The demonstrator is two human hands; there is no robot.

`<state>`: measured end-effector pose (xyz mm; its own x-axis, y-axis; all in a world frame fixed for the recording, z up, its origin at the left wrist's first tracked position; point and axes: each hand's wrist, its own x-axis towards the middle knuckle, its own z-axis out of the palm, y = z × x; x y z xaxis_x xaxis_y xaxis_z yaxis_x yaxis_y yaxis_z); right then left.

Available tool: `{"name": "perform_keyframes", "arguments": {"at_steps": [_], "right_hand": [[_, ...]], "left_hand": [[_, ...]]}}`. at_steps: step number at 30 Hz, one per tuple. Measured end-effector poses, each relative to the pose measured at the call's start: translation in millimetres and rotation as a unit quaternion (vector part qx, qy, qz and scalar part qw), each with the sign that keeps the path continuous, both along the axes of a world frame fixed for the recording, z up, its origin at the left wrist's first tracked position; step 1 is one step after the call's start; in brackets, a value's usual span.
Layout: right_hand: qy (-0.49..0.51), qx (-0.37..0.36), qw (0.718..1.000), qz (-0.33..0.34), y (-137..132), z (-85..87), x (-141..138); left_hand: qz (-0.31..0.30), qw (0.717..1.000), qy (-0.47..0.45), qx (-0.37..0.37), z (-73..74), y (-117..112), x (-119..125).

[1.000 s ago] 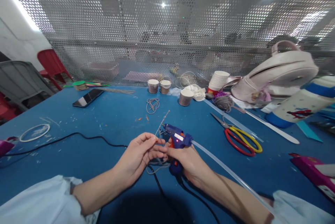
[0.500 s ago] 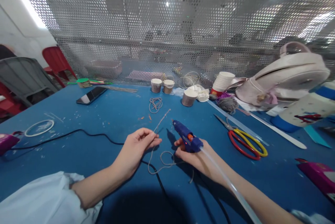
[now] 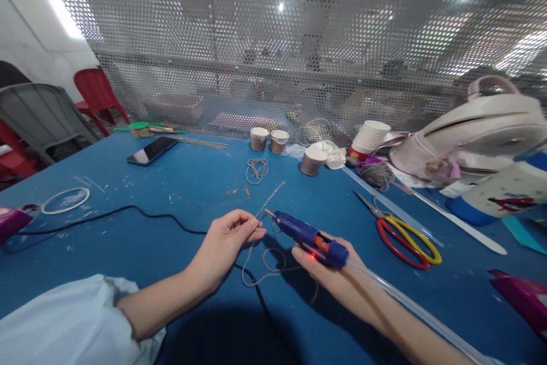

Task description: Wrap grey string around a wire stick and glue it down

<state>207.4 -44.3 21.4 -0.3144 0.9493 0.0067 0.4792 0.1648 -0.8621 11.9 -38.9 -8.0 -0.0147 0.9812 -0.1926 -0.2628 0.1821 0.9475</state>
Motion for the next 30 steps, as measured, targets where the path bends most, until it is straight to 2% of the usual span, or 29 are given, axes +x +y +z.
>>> {"name": "perform_keyframes", "arguments": {"at_steps": [12, 30], "right_hand": [[0.012, -0.060, 0.998, 0.005, -1.5, 1.2, -1.3], [-0.011, -0.032, 0.999, 0.004, -3.4, 3.8, 0.0]], "left_hand": [[-0.005, 1.000, 0.014, 0.008, 1.5, -1.6, 1.2], [-0.018, 0.999, 0.025, 0.008, -0.3, -1.9, 1.2]]}}
